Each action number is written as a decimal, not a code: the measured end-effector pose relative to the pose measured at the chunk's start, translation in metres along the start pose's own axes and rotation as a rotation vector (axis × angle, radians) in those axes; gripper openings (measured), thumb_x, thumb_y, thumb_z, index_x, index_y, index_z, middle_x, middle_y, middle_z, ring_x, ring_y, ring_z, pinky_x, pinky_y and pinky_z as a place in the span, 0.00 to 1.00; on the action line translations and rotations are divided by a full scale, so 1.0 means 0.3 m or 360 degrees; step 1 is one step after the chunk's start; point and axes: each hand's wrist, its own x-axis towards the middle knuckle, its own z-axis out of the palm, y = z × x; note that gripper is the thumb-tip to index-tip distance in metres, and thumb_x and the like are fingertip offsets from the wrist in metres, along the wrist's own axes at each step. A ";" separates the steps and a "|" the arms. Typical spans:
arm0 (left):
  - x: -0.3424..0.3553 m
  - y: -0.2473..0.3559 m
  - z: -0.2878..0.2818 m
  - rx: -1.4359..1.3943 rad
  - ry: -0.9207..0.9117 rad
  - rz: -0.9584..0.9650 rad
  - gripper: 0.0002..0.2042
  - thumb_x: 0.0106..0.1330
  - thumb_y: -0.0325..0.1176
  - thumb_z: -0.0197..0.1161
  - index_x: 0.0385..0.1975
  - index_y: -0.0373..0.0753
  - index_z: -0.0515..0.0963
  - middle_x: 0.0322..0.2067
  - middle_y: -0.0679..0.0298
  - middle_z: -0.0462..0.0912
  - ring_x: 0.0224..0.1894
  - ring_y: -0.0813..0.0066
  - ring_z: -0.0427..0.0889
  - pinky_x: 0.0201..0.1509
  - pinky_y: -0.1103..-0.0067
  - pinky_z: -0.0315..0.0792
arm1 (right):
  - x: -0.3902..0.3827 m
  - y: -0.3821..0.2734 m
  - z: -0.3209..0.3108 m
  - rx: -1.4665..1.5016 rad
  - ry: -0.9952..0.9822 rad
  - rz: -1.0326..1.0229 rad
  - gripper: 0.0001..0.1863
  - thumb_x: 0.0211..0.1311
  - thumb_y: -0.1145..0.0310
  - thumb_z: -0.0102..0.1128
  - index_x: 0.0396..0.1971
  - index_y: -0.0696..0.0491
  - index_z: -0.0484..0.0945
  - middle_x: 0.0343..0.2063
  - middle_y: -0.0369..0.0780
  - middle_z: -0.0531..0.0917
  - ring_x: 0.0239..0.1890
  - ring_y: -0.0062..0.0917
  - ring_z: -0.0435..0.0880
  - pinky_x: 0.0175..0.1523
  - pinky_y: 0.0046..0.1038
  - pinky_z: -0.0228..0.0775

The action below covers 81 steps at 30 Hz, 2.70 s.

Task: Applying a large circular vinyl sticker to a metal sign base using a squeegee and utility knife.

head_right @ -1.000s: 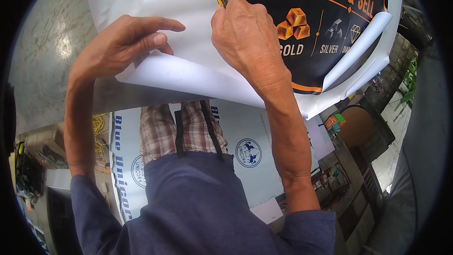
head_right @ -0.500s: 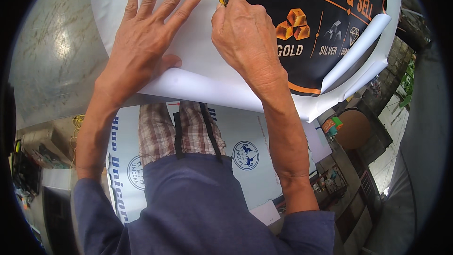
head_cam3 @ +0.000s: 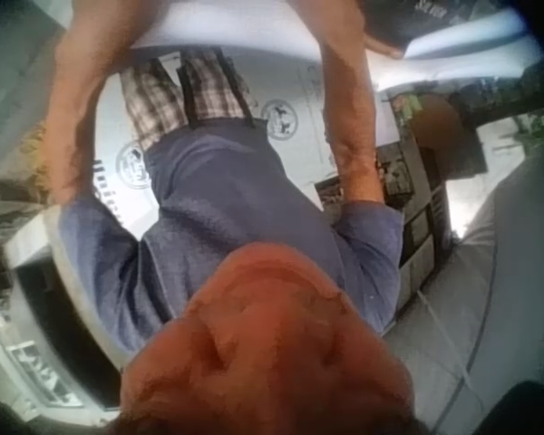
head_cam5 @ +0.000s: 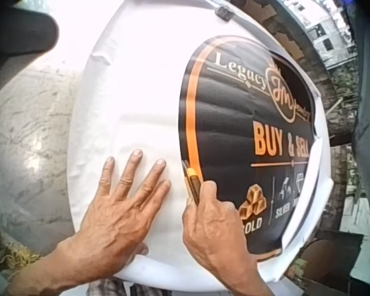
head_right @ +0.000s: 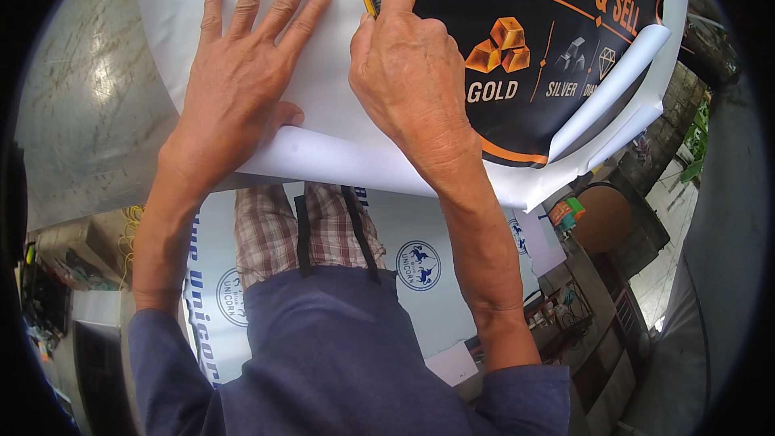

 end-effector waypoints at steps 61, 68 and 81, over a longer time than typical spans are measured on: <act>-0.013 -0.017 -0.028 -0.0007 -0.0043 0.0011 0.49 0.49 0.37 0.81 0.72 0.31 0.61 0.77 0.43 0.51 0.79 0.33 0.38 0.77 0.37 0.37 | -0.032 -0.002 0.014 -0.0024 -0.0027 -0.0032 0.10 0.70 0.70 0.54 0.36 0.60 0.66 0.18 0.53 0.83 0.21 0.47 0.87 0.27 0.43 0.81; -0.019 -0.025 0.021 0.0077 0.0100 0.0070 0.51 0.49 0.38 0.81 0.74 0.34 0.60 0.77 0.44 0.50 0.79 0.33 0.37 0.78 0.37 0.36 | -0.024 0.010 0.003 -0.0050 -0.0037 -0.0051 0.09 0.70 0.71 0.54 0.35 0.61 0.66 0.18 0.53 0.83 0.21 0.47 0.87 0.27 0.43 0.82; -0.021 -0.023 0.018 0.0138 0.0088 0.0067 0.50 0.50 0.40 0.80 0.75 0.39 0.60 0.78 0.46 0.49 0.79 0.34 0.36 0.78 0.37 0.36 | -0.040 0.010 0.012 -0.0038 -0.0036 -0.0050 0.09 0.70 0.70 0.55 0.35 0.60 0.67 0.18 0.53 0.83 0.22 0.46 0.88 0.27 0.42 0.82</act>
